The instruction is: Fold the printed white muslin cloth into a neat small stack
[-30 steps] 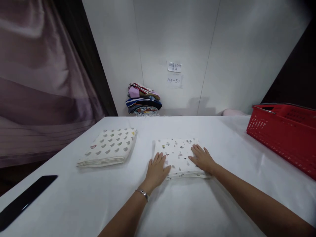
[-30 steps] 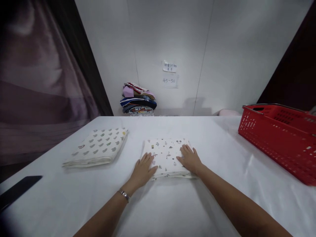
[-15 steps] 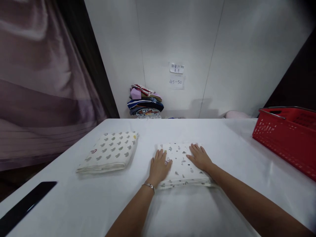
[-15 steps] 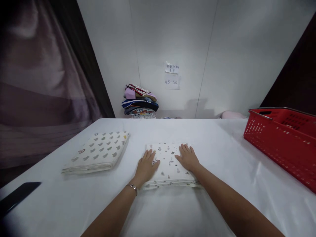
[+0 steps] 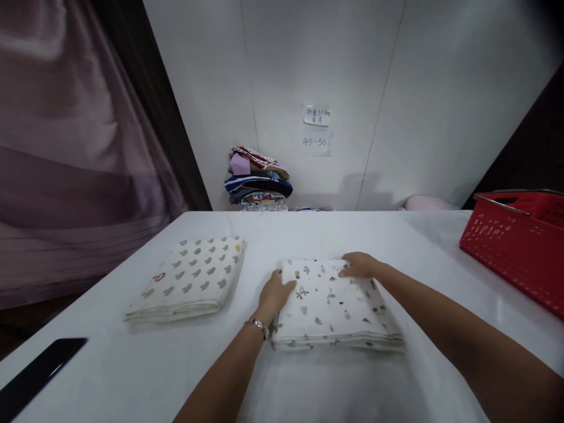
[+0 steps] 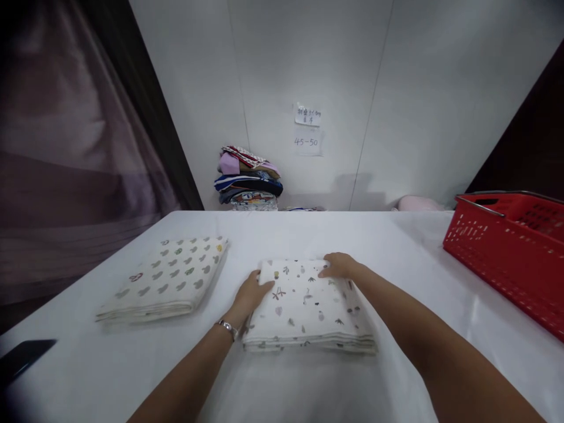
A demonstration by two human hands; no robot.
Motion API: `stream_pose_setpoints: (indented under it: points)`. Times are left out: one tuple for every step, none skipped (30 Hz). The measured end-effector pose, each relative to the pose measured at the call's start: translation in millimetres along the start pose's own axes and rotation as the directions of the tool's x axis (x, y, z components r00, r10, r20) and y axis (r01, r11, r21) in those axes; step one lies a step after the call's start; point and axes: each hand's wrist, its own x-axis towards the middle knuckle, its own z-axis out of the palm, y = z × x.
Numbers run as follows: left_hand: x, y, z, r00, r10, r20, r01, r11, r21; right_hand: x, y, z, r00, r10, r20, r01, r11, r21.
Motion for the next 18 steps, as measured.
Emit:
stream_pose_setpoints:
  points:
    - [5.3, 1.7, -3.3, 0.999, 0.028, -0.035, -0.028, 1.0, 0.001, 5.4, -1.5, -4.1, 1.0, 0.004, 0.004, -0.004, 1.0, -0.011]
    - [12.4, 3.8, -7.3, 0.996, 0.053, -0.073, -0.052, 0.999, 0.01, 11.5, -3.1, -8.0, 1.0, 0.004, -0.012, -0.004, 1.0, -0.023]
    - [21.2, 5.9, -11.7, 0.992, 0.071, -0.109, -0.069, 0.997, 0.025, 18.3, -4.6, -11.3, 0.999, 0.004, -0.048, -0.005, 0.999, -0.035]
    - [31.4, 7.6, -16.0, 0.987, 0.087, -0.135, -0.082, 0.996, 0.036, 25.6, -5.9, -13.7, 0.995, 0.003, -0.104, -0.009, 0.999, -0.054]
    - [42.7, 8.6, -19.9, 0.984, 0.088, -0.152, -0.084, 0.996, 0.032, 33.1, -7.0, -14.8, 0.987, 0.007, -0.163, -0.02, 0.997, -0.076]
    - [54.1, 8.5, -23.0, 0.986, 0.072, -0.153, -0.071, 0.997, 0.011, 40.4, -7.9, -14.4, 0.976, 0.013, -0.215, -0.035, 0.994, -0.1]
    - [64.8, 7.3, -24.9, 0.989, 0.048, -0.14, -0.052, 0.998, -0.028, 47.0, -8.6, -12.3, 0.967, 0.023, -0.255, -0.055, 0.991, -0.122]
    - [74.0, 5.1, -25.8, 0.993, 0.017, -0.119, -0.025, 0.998, -0.065, 52.3, -9.1, -8.5, 0.959, 0.032, -0.28, -0.073, 0.988, -0.138]
    - [81.0, 2.1, -25.7, 0.995, -0.008, -0.1, -0.001, 0.995, -0.095, 56.1, -9.4, -3.5, 0.955, 0.042, -0.294, -0.089, 0.985, -0.148]
    - [85.2, -1.4, -25.1, 0.996, -0.026, -0.086, 0.015, 0.993, -0.12, 58.0, -9.7, 2.2, 0.951, 0.049, -0.305, -0.099, 0.984, -0.15]
    - [86.6, -5.1, -24.1, 0.996, -0.034, -0.082, 0.023, 0.99, -0.137, 57.9, -9.8, 8.2, 0.946, 0.051, -0.321, -0.102, 0.984, -0.146]
    - [85.1, -8.8, -23.0, 0.996, -0.032, -0.085, 0.019, 0.988, -0.152, 55.8, -10.1, 14.1, 0.938, 0.048, -0.343, -0.103, 0.984, -0.143]
    - [81.0, -12.5, -22.1, 0.996, -0.024, -0.092, 0.008, 0.985, -0.173, 51.8, -10.6, 19.5, 0.93, 0.045, -0.366, -0.105, 0.984, -0.145]
    - [74.6, -16.2, -21.3, 0.995, -0.012, -0.1, -0.008, 0.98, -0.197, 46.0, -11.8, 24.4, 0.919, 0.035, -0.392, -0.099, 0.985, -0.143]
    - [66.5, -19.9, -20.8, 0.994, 0.003, -0.11, -0.028, 0.975, -0.221, 38.3, -13.9, 29.0, 0.908, 0.013, -0.419, -0.075, 0.989, -0.13]
    - [57.0, -23.5, -20.4, 0.992, 0.019, -0.121, -0.049, 0.969, -0.244, 29.0, -17.1, 33.4, 0.895, -0.023, -0.445, -0.025, 0.994, -0.102]
    - [46.7, -26.9, -20.1, 0.991, 0.031, -0.131, -0.065, 0.962, -0.264, 18.1, -21.3, 37.6, 0.881, -0.072, -0.467, 0.051, 0.997, -0.059]
    - [36.0, -30.0, -19.7, 0.988, 0.045, -0.151, -0.086, 0.957, -0.278, 6.0, -26.5, 41.9, 0.864, -0.132, -0.485, 0.15, 0.989, -0.002]
